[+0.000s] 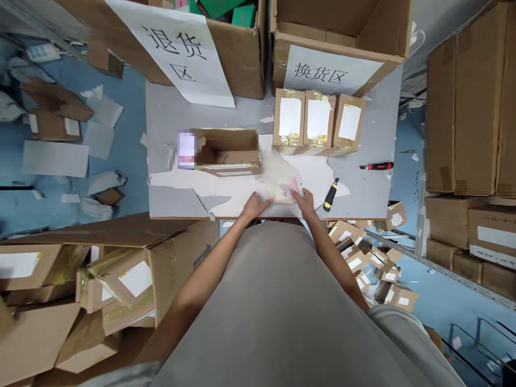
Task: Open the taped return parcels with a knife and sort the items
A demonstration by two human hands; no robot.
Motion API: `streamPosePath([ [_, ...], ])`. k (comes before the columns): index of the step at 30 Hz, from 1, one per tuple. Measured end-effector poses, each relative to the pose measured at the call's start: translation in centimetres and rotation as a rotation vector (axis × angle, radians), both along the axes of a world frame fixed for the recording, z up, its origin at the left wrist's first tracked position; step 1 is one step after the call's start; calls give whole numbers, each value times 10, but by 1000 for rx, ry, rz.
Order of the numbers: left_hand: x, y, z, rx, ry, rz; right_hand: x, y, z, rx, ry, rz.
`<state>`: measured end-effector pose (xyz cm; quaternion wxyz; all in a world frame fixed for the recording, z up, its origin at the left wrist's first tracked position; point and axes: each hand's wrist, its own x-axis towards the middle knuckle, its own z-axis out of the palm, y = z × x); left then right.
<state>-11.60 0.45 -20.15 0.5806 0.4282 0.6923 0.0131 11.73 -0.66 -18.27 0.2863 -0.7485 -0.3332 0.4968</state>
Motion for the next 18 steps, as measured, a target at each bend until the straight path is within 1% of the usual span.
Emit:
streamPosePath([
  [1,1,-1,10,-68,-74,87,3,-2,10,44,20,-32],
  [3,6,-2,33,-211,-349,258,6,-6,31,130,74,-82],
  [4,11,-2,44,-256,-500,326,5,-10,40,163,105,-88],
  [5,17,-2,54,-266,-624,387,3,-13,48,186,136,-83],
  [6,23,-1,63,-244,-708,443,0,-16,55,199,166,-71],
  [7,28,0,71,-195,-749,493,-3,-20,60,203,199,-57],
  [9,35,4,81,-72,-744,560,-6,-25,64,187,269,-33],
  [11,35,11,86,27,-680,564,-2,-28,66,178,278,-64],
  [12,33,15,87,71,-642,548,3,-28,67,197,234,-107],
  [15,20,27,86,196,-555,465,25,-27,77,354,-22,-269],
  [16,15,30,86,227,-544,434,33,-26,83,412,-98,-292],
  [18,6,35,88,256,-545,370,45,-20,96,498,-194,-269],
])
